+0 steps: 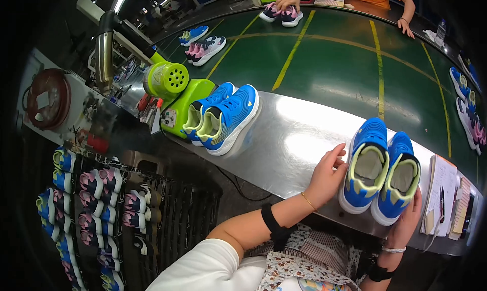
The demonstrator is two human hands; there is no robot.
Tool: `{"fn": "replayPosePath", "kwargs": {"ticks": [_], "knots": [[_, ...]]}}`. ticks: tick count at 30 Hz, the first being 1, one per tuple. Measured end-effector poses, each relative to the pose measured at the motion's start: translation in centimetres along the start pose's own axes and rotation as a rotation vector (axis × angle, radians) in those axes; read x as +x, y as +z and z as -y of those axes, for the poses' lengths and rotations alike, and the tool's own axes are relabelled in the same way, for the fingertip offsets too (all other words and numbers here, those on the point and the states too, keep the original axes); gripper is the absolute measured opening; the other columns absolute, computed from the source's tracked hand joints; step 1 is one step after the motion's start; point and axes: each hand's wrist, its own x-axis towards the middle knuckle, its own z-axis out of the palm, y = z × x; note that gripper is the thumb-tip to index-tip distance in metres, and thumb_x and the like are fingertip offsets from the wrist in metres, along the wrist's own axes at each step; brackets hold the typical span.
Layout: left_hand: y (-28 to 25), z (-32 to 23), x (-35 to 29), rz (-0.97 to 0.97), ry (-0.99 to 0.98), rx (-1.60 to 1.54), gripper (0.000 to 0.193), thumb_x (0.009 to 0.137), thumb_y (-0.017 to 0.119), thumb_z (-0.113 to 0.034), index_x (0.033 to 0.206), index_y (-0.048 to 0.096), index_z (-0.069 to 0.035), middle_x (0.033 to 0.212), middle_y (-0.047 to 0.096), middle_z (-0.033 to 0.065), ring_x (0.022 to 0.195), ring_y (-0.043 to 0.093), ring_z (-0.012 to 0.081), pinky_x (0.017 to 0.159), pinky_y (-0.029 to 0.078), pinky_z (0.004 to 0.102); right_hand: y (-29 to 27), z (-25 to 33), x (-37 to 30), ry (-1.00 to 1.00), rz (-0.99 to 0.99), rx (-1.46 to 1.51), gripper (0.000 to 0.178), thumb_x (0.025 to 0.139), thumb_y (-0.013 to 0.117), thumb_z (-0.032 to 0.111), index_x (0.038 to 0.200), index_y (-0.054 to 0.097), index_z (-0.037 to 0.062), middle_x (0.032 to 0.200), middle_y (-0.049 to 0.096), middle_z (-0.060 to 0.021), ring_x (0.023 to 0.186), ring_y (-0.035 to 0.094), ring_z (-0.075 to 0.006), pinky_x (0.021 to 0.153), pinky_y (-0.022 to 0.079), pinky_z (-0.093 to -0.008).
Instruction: The recorder is inspecting various pairs of shoes on a conveyor belt and workbench, checking for defects and marking/logging notes.
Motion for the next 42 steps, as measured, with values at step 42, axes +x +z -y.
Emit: {"fn": "replayPosePath", "kwargs": {"ticks": [42], "knots": [[-16.8,-5.2,-7.0,-0.895,0.976,1.444,0.080,0.057,0.077,-0.003,0.124,0.034,-0.009,0.125,0.045,0.0143,0.120,0.044,0.0351,0.108,0.017,0.0565,-1.7,-1.5,-2.2,-0.160,-0.004,-0.309,0.030,0.095,0.046,0.013,0.121,0.047,-0.0029,0.114,0.054,-0.0073,0.102,0.052,-0.0128,0.088,0.041,-0.0254]]}}
